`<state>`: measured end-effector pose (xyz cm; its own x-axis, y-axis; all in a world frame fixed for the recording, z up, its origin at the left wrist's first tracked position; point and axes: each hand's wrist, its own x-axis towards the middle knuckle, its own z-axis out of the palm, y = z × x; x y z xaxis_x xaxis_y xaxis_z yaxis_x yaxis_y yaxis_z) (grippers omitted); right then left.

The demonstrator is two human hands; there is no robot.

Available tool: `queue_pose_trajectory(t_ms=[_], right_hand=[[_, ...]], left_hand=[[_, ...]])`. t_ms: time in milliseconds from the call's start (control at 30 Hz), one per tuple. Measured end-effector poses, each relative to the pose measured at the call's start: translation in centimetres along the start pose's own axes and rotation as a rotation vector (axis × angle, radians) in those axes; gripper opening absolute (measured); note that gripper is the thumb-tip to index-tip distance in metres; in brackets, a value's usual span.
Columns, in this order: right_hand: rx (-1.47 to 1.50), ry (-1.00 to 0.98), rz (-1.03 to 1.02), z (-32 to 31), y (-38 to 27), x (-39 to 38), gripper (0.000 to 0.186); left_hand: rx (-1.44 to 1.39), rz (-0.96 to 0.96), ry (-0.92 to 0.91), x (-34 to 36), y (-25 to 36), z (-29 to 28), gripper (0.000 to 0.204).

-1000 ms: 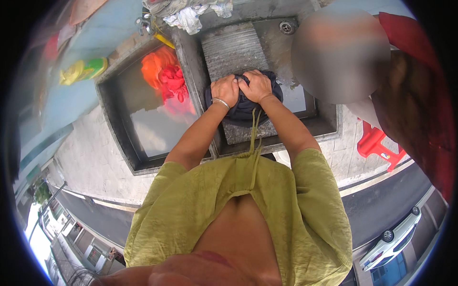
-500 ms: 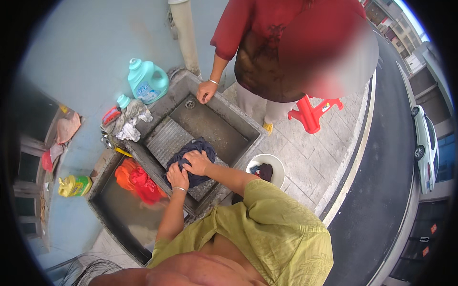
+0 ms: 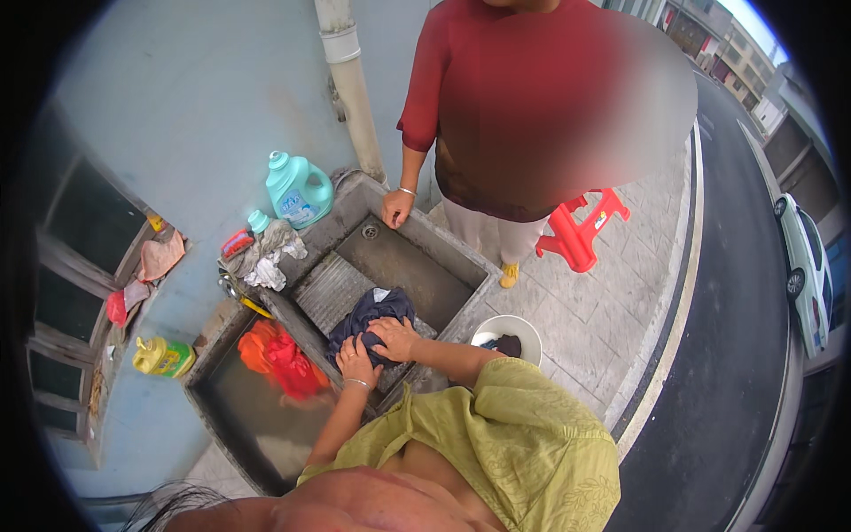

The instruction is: The person washes a dark garment by hand in an outdoor concrete washbasin. They apply liquid detergent directly to the fabric, scrub it against the washboard, and repeatedly rinse it in the water.

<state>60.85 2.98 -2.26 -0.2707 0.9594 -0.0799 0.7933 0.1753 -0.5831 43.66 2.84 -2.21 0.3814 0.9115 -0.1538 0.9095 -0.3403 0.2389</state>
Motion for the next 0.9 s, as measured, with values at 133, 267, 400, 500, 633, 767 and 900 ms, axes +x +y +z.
queue_pose_trajectory(t_ms=[133, 267, 400, 500, 633, 767, 900], right_hand=[[0.028, -0.004, 0.004, 0.2, 0.4, -0.1, 0.048], [0.034, 0.001, 0.016, 0.1, 0.0, -0.5, 0.050], [0.020, 0.004, 0.035, -0.5, -0.2, -1.5, 0.055], [0.086, 0.050, -0.002, -0.7, 0.2, -2.2, 0.061], [0.195, 0.219, -0.147, -0.2, 1.9, -3.7, 0.083], [0.240, 0.320, -0.061, -1.9, 0.9, -5.9, 0.102], [0.499, 0.285, -0.087, -0.1, 3.5, -6.4, 0.100]], left_hand=[[0.020, 0.006, 0.020, 0.5, -0.1, 0.1, 0.101], [0.024, -0.035, -0.004, 0.8, 0.3, -1.2, 0.097], [-0.008, -0.070, -0.055, 1.3, 1.4, -3.1, 0.083], [-0.081, -0.079, -0.016, 2.0, 0.5, -3.2, 0.070], [-0.447, -0.105, 0.127, 2.5, -1.6, -1.4, 0.054], [-1.048, -0.308, 0.290, 1.4, -3.1, -1.5, 0.049], [-1.771, -0.440, 0.201, -1.3, 0.0, -9.5, 0.051]])
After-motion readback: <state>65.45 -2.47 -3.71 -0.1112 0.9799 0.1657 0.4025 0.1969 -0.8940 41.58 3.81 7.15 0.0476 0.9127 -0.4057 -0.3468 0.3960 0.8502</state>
